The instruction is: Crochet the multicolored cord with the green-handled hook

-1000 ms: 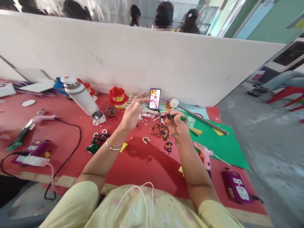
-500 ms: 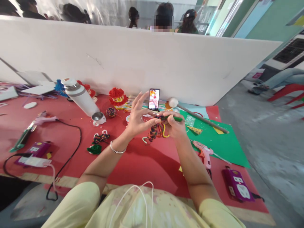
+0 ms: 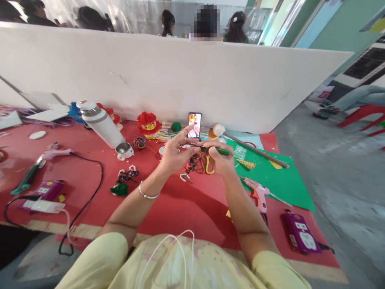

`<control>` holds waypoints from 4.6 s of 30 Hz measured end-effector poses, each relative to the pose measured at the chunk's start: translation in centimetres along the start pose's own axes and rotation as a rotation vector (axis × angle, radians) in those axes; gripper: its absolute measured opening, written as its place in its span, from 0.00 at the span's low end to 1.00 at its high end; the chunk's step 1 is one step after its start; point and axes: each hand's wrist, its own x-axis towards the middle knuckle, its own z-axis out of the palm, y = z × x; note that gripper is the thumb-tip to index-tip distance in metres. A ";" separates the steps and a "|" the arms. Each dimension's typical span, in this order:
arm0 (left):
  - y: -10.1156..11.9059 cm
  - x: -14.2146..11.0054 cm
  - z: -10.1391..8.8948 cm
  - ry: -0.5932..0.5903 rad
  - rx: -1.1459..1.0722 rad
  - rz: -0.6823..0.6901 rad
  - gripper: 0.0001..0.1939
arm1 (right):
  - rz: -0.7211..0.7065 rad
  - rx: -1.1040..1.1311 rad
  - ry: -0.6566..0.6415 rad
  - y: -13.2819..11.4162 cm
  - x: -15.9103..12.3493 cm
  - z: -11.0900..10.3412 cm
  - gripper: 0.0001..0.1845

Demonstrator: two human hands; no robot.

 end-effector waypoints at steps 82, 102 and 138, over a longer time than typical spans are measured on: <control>2.2 1.1 -2.7 -0.068 -0.293 -0.270 0.35 | -0.507 -0.400 -0.278 -2.0 1.5 -2.6 0.12; 0.6 -0.1 1.2 0.260 0.024 0.104 0.42 | -0.485 -0.541 0.111 0.2 -1.0 1.5 0.13; 1.4 0.9 -1.2 -0.125 -0.281 -0.193 0.30 | -0.340 -0.150 -0.058 1.2 0.5 -0.3 0.19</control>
